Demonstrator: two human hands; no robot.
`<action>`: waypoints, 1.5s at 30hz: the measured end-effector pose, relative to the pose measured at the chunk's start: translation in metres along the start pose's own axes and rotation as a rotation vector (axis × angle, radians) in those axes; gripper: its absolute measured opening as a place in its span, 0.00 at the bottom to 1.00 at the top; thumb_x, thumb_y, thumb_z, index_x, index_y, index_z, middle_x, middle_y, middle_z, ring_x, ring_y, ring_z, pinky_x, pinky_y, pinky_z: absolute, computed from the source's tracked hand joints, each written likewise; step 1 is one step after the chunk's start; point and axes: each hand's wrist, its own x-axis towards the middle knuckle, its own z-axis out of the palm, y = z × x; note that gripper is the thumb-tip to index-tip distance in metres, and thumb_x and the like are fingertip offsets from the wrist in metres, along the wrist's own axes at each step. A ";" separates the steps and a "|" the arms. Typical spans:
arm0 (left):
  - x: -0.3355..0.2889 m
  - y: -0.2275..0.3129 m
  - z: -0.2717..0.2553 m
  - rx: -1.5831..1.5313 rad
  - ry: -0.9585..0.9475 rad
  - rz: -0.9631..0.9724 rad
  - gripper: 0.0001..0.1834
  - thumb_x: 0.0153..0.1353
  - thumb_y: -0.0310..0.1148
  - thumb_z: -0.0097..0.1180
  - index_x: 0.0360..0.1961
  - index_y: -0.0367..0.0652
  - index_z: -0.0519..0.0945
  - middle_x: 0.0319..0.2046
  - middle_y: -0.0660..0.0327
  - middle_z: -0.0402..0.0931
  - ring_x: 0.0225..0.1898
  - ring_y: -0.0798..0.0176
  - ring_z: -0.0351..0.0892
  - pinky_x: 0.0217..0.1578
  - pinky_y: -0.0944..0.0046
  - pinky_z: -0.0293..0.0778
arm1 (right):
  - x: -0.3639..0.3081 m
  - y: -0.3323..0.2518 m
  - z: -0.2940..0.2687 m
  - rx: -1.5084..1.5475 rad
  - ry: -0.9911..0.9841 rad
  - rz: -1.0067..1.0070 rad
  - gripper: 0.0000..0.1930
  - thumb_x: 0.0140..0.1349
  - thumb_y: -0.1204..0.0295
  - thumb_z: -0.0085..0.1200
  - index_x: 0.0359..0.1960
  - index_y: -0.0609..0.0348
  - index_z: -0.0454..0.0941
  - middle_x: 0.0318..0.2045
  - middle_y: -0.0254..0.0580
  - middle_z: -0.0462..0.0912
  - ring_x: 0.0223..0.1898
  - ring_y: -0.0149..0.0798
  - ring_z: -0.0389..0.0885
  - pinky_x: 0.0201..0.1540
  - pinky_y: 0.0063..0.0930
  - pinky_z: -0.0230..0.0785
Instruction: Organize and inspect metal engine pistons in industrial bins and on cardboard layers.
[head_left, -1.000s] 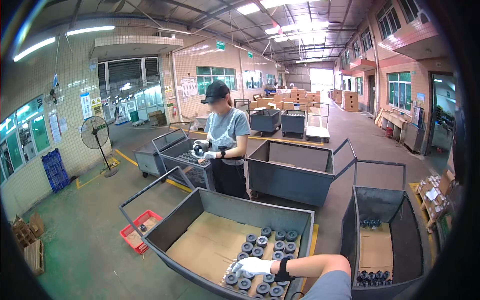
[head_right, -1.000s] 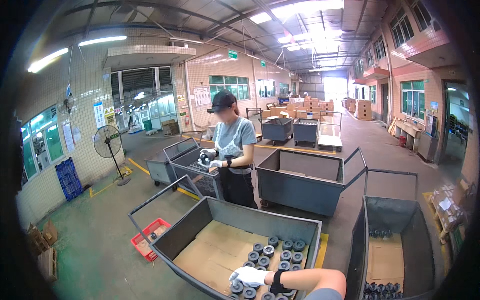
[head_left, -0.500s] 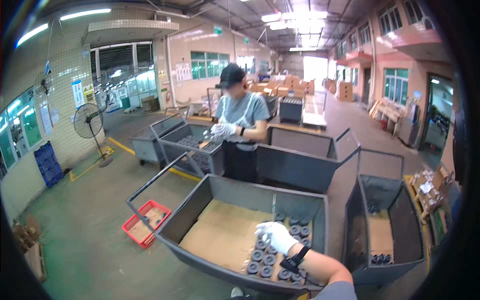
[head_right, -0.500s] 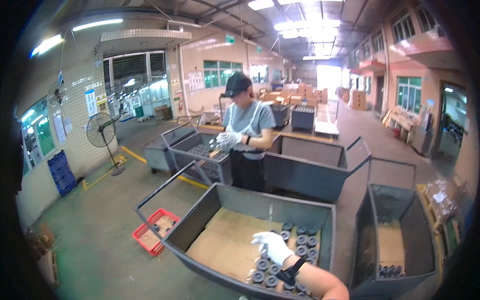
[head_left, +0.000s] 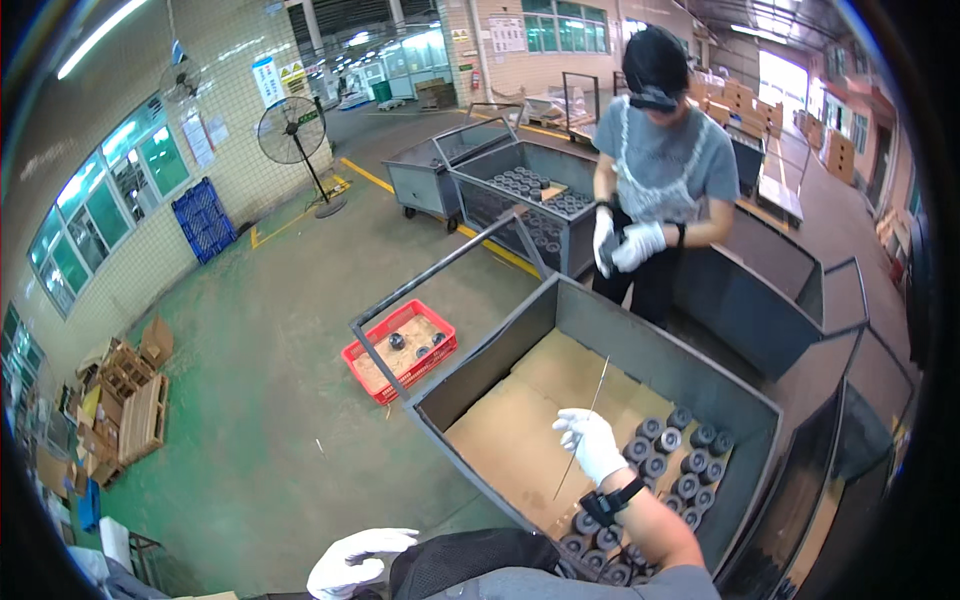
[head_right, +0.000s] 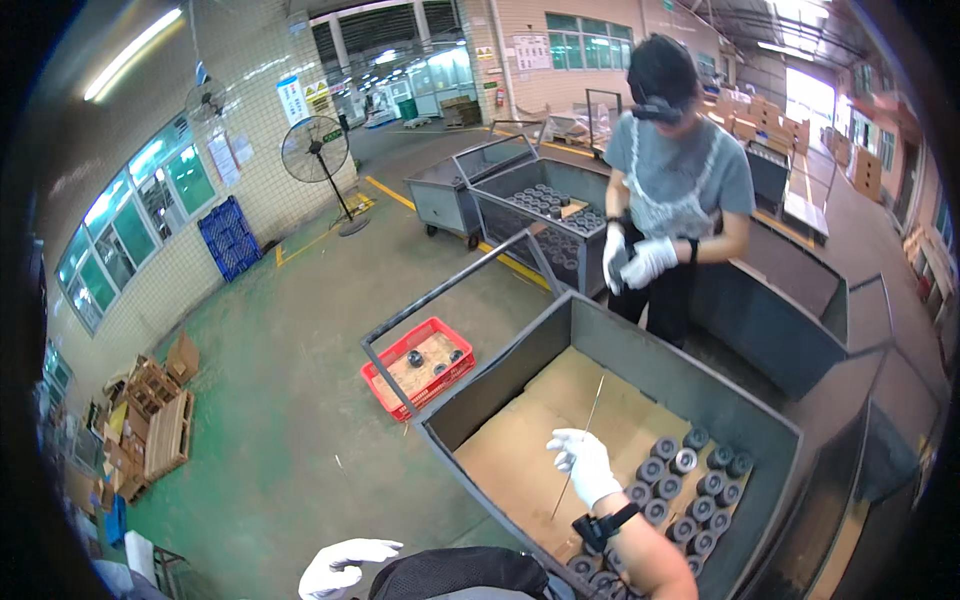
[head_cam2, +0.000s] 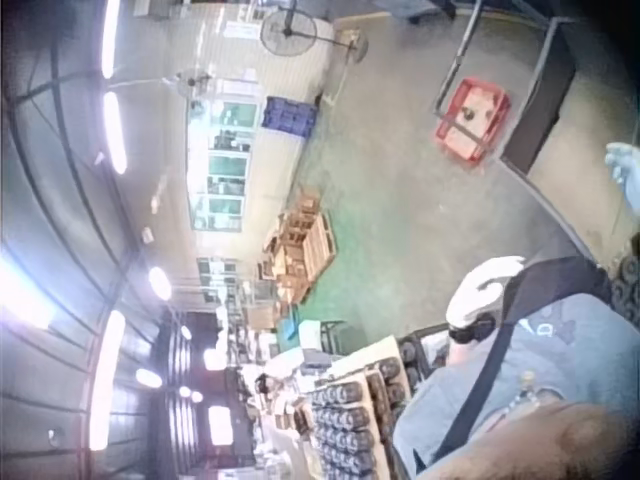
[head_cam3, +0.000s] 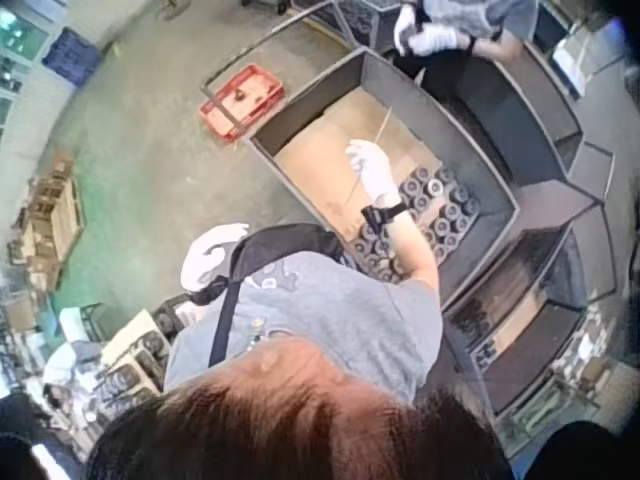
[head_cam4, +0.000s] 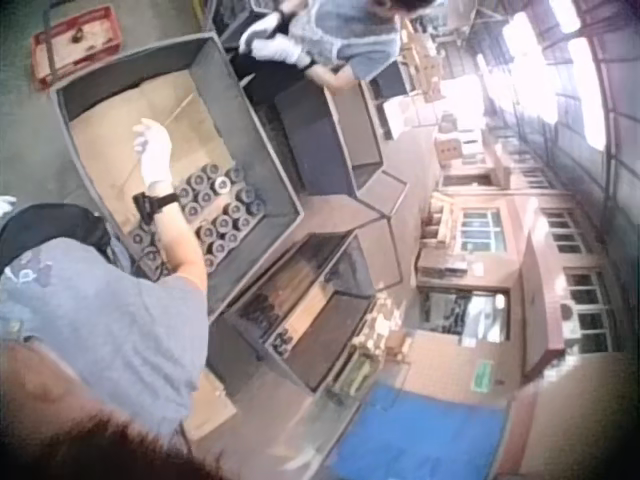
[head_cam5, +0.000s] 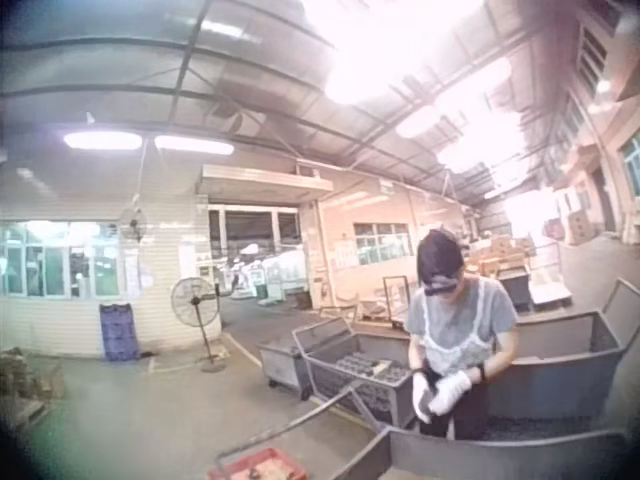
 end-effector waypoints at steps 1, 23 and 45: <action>0.006 0.004 -0.003 -0.052 0.080 -0.119 0.26 0.59 0.44 0.56 0.49 0.32 0.81 0.54 0.45 0.76 0.60 0.46 0.71 0.63 0.49 0.62 | 0.009 0.002 0.008 -0.018 -0.003 0.024 0.11 0.67 0.74 0.46 0.47 0.62 0.77 0.35 0.43 0.85 0.24 0.29 0.78 0.29 0.22 0.70; 0.387 -0.132 -0.234 0.485 -0.237 -0.236 0.17 0.64 0.37 0.60 0.48 0.36 0.83 0.39 0.58 0.84 0.39 0.69 0.79 0.44 0.67 0.74 | 0.068 0.120 -0.010 -1.005 0.606 0.211 0.17 0.63 0.60 0.45 0.38 0.59 0.82 0.37 0.54 0.84 0.41 0.55 0.83 0.47 0.43 0.74; 0.330 -0.194 -0.096 1.091 -0.875 -0.486 0.28 0.64 0.51 0.51 0.57 0.44 0.78 0.54 0.52 0.79 0.58 0.48 0.75 0.58 0.54 0.70 | 0.001 0.193 -0.120 -0.169 0.752 0.356 0.14 0.69 0.65 0.48 0.43 0.63 0.79 0.26 0.43 0.86 0.16 0.31 0.71 0.19 0.28 0.61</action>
